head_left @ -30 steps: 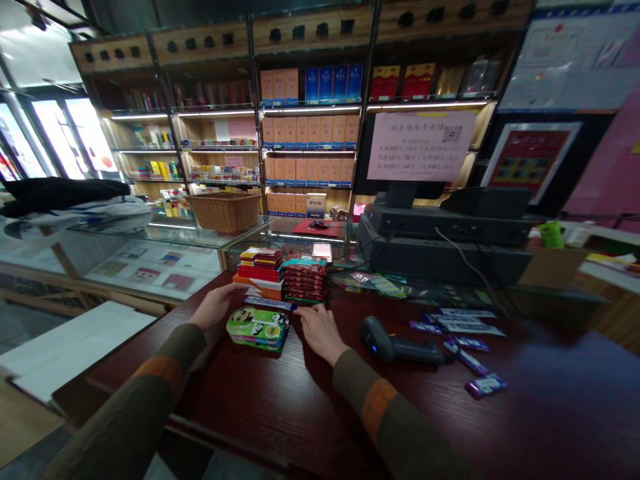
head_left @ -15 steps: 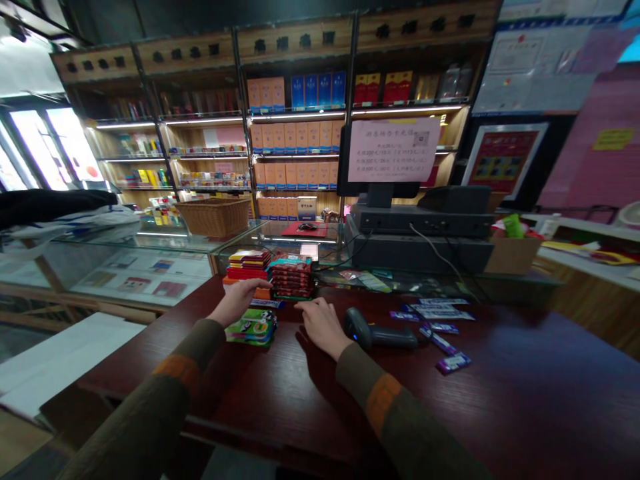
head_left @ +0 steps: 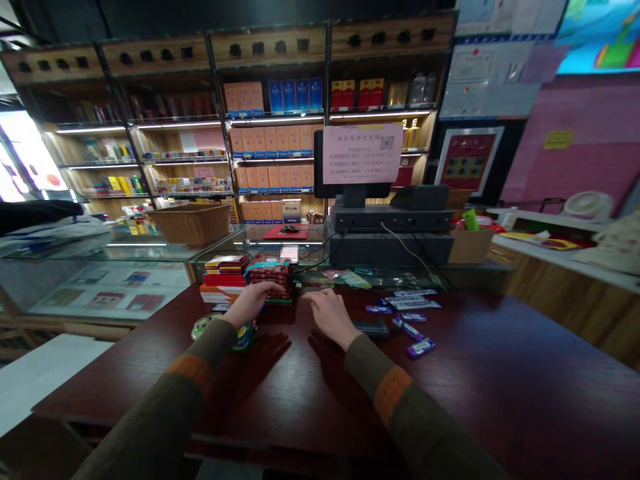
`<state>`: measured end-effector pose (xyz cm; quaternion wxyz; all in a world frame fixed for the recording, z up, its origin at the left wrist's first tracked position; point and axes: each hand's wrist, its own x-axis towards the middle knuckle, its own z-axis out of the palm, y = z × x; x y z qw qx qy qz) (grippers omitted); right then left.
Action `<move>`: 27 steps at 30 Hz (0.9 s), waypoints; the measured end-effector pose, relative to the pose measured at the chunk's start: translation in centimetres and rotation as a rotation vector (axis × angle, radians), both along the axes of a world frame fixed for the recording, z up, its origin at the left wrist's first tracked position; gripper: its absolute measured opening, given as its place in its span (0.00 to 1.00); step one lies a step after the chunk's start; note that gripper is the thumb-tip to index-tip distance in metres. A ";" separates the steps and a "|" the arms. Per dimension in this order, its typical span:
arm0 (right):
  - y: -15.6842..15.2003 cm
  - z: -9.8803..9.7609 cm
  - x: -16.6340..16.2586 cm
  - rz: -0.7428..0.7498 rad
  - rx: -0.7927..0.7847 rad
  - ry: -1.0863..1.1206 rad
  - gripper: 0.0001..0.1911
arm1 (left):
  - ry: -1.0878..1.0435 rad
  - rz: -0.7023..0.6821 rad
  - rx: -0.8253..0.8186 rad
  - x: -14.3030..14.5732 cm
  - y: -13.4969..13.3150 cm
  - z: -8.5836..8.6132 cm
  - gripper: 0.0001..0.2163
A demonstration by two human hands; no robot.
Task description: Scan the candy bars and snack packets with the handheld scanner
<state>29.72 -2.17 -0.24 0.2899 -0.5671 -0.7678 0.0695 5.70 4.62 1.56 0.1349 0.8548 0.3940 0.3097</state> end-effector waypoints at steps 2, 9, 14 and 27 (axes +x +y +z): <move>0.0 -0.1 1.1 -0.024 -0.002 -0.003 0.21 | -0.003 -0.027 0.004 1.0 0.2 -0.2 0.20; 0.0 -0.8 5.0 -0.119 -0.009 -0.009 0.20 | -0.051 -0.114 -0.035 4.6 0.9 -1.1 0.20; 0.1 -1.6 8.5 -0.196 -0.005 -0.012 0.20 | -0.011 -0.142 -0.040 7.2 1.4 -1.6 0.19; 0.1 -4.1 18.2 -0.374 0.029 -0.040 0.20 | 0.091 -0.241 -0.070 14.5 2.3 -1.3 0.18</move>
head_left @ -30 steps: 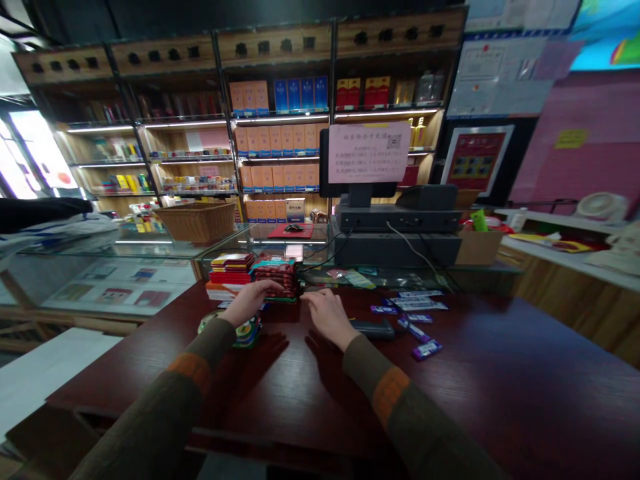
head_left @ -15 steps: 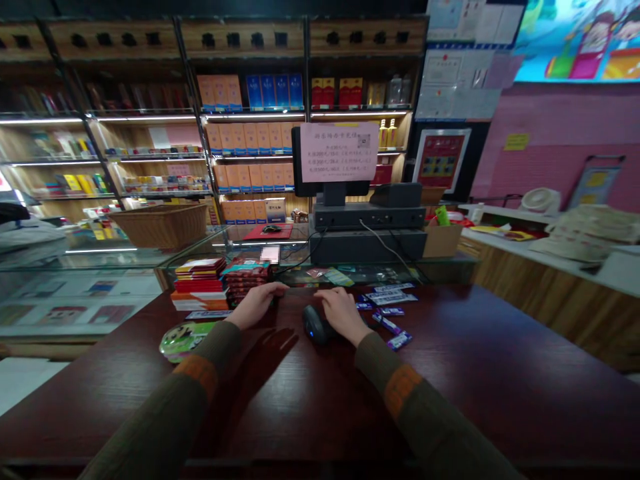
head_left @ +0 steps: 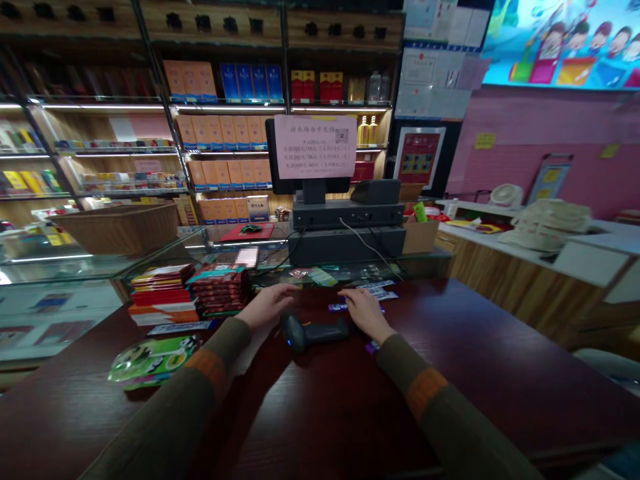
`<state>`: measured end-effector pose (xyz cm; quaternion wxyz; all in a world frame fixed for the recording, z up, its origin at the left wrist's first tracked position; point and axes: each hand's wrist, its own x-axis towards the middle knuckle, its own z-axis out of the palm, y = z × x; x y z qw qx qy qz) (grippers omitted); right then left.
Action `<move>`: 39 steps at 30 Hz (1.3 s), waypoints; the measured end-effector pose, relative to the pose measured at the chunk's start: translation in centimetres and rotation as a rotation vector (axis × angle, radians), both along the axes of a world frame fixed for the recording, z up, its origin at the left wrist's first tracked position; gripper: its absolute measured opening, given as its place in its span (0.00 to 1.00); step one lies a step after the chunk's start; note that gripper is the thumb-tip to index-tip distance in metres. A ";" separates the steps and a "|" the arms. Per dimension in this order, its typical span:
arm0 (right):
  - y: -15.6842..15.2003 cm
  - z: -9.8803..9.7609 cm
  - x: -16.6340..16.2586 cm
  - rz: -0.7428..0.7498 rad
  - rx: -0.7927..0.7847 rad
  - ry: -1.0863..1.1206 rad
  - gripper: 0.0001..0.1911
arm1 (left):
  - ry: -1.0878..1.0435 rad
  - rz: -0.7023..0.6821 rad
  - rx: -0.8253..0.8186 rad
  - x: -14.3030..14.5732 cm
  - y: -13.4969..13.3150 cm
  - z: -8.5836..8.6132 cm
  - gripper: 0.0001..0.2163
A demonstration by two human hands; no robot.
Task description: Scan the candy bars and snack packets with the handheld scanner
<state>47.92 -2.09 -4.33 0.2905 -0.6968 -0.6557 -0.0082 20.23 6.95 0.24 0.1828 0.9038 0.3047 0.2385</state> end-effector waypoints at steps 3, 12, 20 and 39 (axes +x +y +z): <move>-0.1 -0.6 2.2 -0.045 -0.008 0.017 0.19 | 0.030 -0.038 -0.009 1.6 0.6 -0.1 0.18; -0.4 -1.8 7.5 -0.204 -0.065 0.033 0.20 | 0.160 -0.145 -0.007 6.7 1.6 0.0 0.18; 0.1 -2.7 9.8 -0.287 -0.079 0.055 0.20 | 0.275 -0.217 0.013 10.8 2.9 -0.6 0.19; 1.9 -3.2 11.1 -0.218 -0.214 -0.319 0.25 | 0.300 -0.256 0.012 14.2 4.2 -2.8 0.20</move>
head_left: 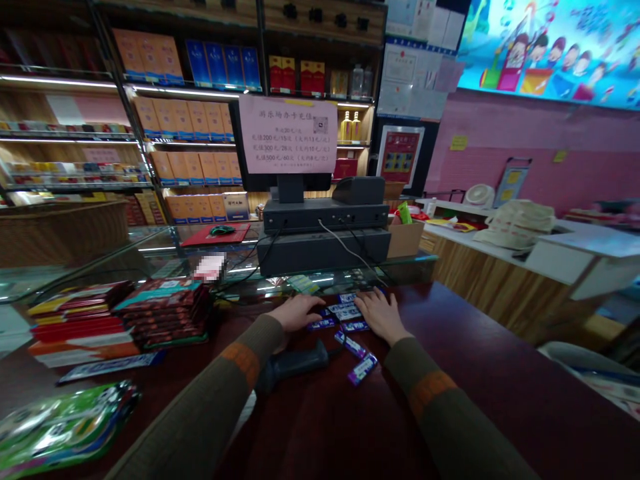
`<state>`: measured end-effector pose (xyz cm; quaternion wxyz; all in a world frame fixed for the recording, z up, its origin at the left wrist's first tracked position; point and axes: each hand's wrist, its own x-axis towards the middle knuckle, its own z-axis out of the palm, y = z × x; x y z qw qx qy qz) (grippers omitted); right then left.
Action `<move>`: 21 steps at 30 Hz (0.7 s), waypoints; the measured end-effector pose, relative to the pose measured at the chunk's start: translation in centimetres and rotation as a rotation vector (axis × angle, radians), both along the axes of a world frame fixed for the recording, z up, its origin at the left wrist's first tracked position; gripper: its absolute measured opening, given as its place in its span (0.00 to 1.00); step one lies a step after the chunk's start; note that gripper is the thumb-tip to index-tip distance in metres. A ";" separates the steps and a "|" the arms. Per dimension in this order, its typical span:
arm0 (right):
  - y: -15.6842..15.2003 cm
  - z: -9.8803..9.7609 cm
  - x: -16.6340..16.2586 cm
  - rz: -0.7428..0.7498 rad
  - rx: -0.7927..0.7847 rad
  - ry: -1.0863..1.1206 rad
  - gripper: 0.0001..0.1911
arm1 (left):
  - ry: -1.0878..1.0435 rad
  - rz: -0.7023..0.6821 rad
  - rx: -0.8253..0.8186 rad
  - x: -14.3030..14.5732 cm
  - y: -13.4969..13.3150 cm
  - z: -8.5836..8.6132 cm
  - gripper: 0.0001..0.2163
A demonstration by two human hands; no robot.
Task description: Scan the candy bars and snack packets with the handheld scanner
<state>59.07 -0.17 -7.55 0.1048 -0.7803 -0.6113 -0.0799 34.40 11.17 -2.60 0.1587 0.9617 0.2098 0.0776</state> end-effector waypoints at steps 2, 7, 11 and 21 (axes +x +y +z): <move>-0.3 0.0 0.2 -0.034 0.043 -0.035 0.24 | 0.008 -0.002 -0.007 -0.1 -0.2 0.0 0.20; -0.4 0.1 0.9 -0.159 0.090 -0.020 0.20 | 0.025 0.008 -0.009 -0.7 -0.3 -0.1 0.20; 0.1 -0.2 1.3 -0.132 0.183 0.013 0.18 | 0.014 0.025 -0.019 -1.3 -0.2 -0.2 0.20; 0.5 -1.0 3.0 -0.202 0.041 0.122 0.24 | 0.029 0.055 -0.032 -2.9 -0.1 -0.4 0.20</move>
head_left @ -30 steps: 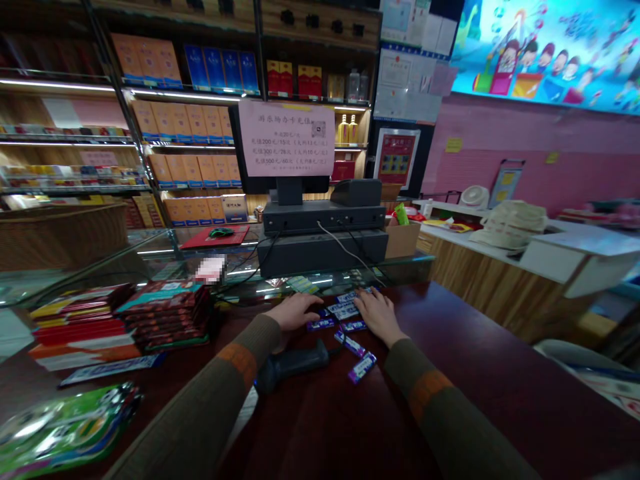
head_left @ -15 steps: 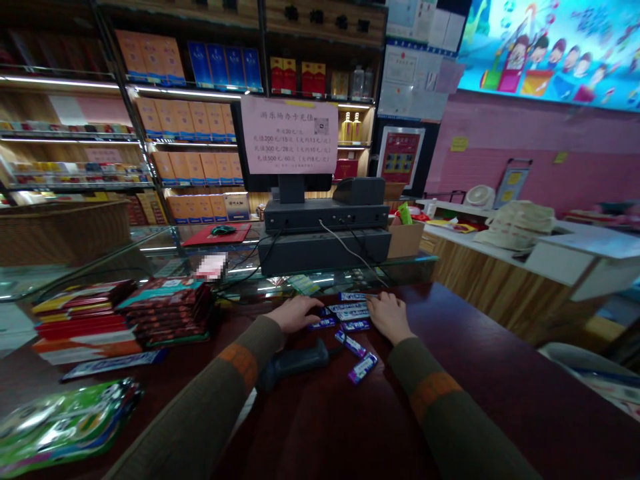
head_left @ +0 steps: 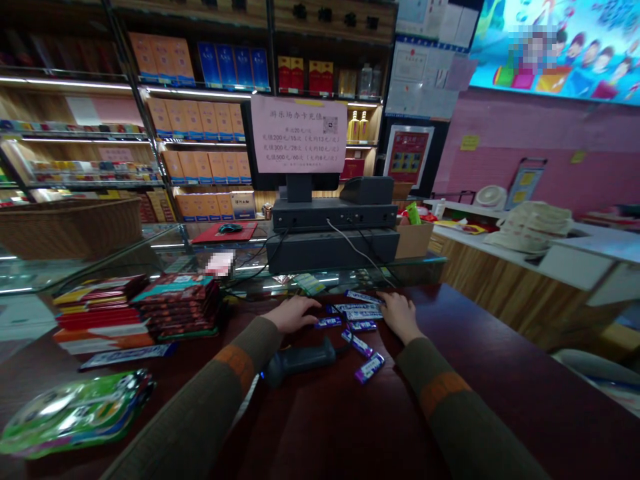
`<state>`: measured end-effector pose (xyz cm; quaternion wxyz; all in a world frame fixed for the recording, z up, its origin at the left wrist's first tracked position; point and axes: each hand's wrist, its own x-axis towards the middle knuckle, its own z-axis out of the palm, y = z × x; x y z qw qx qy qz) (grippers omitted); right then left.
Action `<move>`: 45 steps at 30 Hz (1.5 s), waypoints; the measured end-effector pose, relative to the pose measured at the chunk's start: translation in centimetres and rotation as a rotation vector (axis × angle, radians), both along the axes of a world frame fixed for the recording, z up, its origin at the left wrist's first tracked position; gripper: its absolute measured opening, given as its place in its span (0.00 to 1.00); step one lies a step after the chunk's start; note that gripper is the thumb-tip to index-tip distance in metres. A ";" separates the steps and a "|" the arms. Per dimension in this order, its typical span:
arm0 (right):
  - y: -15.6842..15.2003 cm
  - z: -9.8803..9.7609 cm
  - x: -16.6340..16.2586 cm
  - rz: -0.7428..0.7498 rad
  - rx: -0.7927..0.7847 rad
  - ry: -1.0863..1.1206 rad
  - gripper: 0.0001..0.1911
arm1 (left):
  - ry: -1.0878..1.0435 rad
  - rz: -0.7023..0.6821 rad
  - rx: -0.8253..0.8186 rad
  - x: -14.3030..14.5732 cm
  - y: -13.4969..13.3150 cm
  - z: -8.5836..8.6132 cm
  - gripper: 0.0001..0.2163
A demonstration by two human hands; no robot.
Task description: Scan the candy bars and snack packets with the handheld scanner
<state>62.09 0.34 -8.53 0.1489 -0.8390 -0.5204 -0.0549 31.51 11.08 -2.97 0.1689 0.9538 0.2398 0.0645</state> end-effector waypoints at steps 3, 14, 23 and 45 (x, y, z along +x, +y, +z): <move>-0.2 0.2 -0.1 0.011 0.011 -0.014 0.20 | -0.006 0.004 0.001 -0.1 0.0 -0.3 0.20; -1.1 2.1 -3.3 0.210 0.381 -0.102 0.15 | -0.082 0.077 0.035 -1.0 -0.4 0.1 0.24; -1.5 3.6 -7.8 0.542 0.521 -0.145 0.15 | -0.140 0.144 0.024 -2.1 -1.2 1.1 0.29; -2.2 4.9 -14.5 0.687 0.643 -0.055 0.16 | -0.324 0.139 0.004 -7.7 -2.7 3.7 0.12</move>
